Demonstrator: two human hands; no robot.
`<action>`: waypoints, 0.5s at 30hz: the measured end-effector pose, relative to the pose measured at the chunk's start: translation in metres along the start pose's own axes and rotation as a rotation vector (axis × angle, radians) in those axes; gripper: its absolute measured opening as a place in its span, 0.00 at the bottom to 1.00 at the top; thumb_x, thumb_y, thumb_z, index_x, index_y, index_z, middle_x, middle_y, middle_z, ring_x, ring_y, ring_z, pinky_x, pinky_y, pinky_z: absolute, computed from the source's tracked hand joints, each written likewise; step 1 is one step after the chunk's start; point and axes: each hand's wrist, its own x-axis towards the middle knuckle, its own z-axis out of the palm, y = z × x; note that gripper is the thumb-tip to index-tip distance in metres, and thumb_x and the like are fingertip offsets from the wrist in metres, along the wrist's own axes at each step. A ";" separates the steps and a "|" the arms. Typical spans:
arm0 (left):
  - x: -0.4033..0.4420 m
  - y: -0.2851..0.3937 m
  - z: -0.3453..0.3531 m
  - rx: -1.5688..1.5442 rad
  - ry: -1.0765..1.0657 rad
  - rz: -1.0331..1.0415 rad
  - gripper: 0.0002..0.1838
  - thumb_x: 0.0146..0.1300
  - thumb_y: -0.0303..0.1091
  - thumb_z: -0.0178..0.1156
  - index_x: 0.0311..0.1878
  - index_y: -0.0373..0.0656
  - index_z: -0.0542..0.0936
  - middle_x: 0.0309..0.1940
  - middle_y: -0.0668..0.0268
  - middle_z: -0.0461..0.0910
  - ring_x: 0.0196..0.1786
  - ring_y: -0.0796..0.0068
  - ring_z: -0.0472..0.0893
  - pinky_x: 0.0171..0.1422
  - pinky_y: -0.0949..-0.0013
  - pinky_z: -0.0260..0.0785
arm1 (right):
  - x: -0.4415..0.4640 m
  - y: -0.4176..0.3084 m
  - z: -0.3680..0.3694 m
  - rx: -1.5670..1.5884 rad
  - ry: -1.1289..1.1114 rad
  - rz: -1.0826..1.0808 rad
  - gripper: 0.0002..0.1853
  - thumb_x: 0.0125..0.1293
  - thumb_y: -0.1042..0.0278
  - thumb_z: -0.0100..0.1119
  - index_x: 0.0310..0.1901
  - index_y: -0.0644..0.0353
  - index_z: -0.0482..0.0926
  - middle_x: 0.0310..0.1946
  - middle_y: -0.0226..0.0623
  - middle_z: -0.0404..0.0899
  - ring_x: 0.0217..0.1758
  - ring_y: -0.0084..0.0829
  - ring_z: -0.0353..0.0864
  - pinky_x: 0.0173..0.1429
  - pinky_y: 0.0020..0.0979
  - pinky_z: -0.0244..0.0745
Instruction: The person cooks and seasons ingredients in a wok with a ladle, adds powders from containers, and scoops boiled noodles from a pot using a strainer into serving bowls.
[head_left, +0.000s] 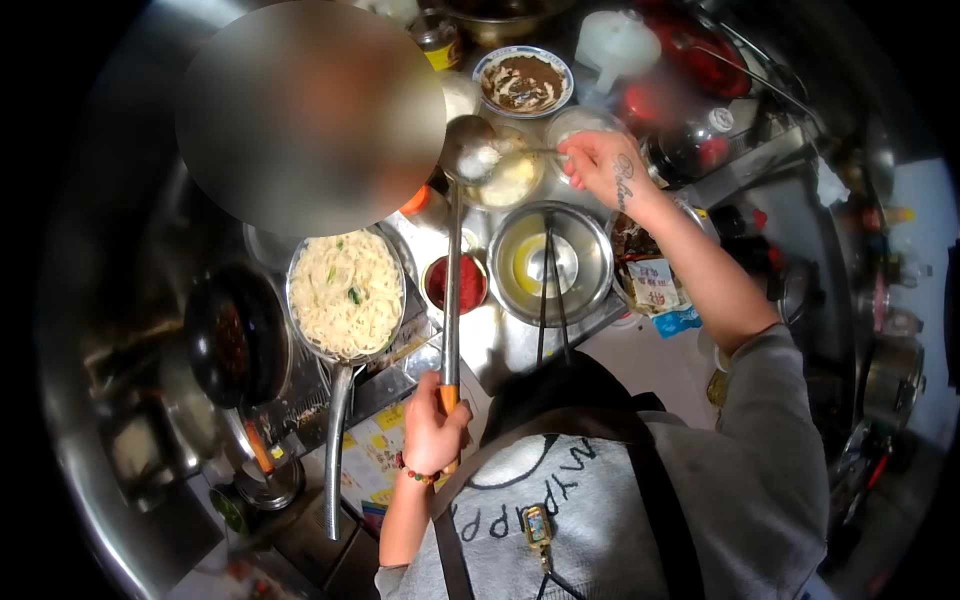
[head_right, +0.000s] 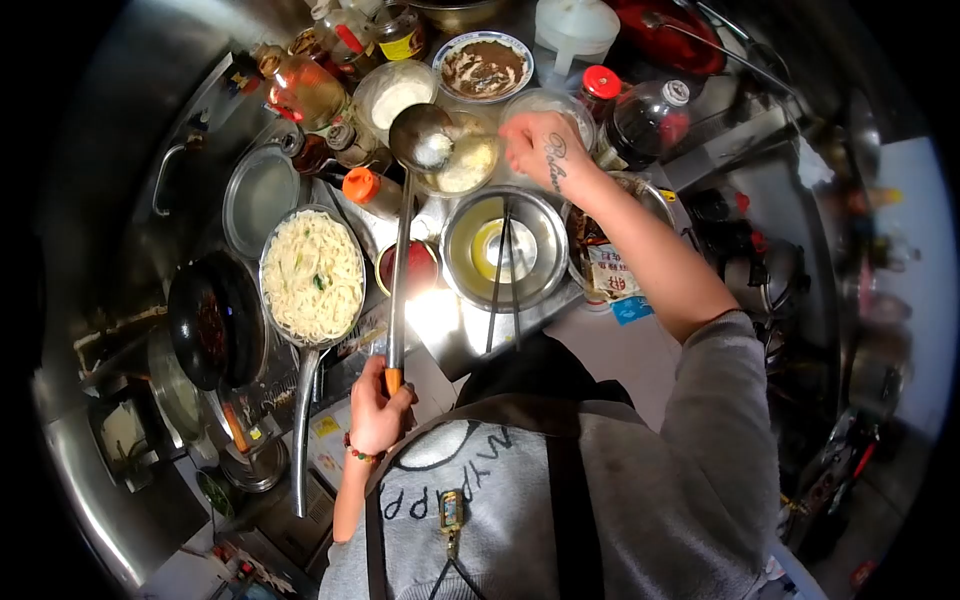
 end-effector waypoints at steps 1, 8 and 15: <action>-0.002 0.001 -0.001 -0.111 -0.036 -0.094 0.13 0.56 0.18 0.52 0.45 0.35 0.68 0.24 0.63 0.75 0.18 0.77 0.74 0.20 0.75 0.67 | 0.006 0.005 -0.003 -0.159 0.071 -0.083 0.12 0.64 0.73 0.49 0.43 0.69 0.78 0.24 0.49 0.81 0.26 0.38 0.82 0.32 0.35 0.78; 0.009 0.023 0.008 -0.304 -0.159 -0.296 0.12 0.56 0.18 0.53 0.44 0.36 0.67 0.22 0.64 0.75 0.16 0.78 0.72 0.19 0.76 0.64 | 0.125 0.088 -0.010 -0.789 0.278 -0.253 0.08 0.60 0.74 0.44 0.35 0.67 0.73 0.33 0.57 0.80 0.36 0.55 0.81 0.41 0.48 0.77; 0.014 0.023 0.003 -0.377 -0.195 -0.312 0.13 0.56 0.19 0.53 0.46 0.37 0.68 0.23 0.63 0.74 0.15 0.79 0.72 0.17 0.77 0.64 | 0.144 0.117 0.011 -0.926 0.091 -0.163 0.08 0.60 0.74 0.44 0.36 0.67 0.74 0.32 0.58 0.80 0.37 0.53 0.82 0.41 0.46 0.78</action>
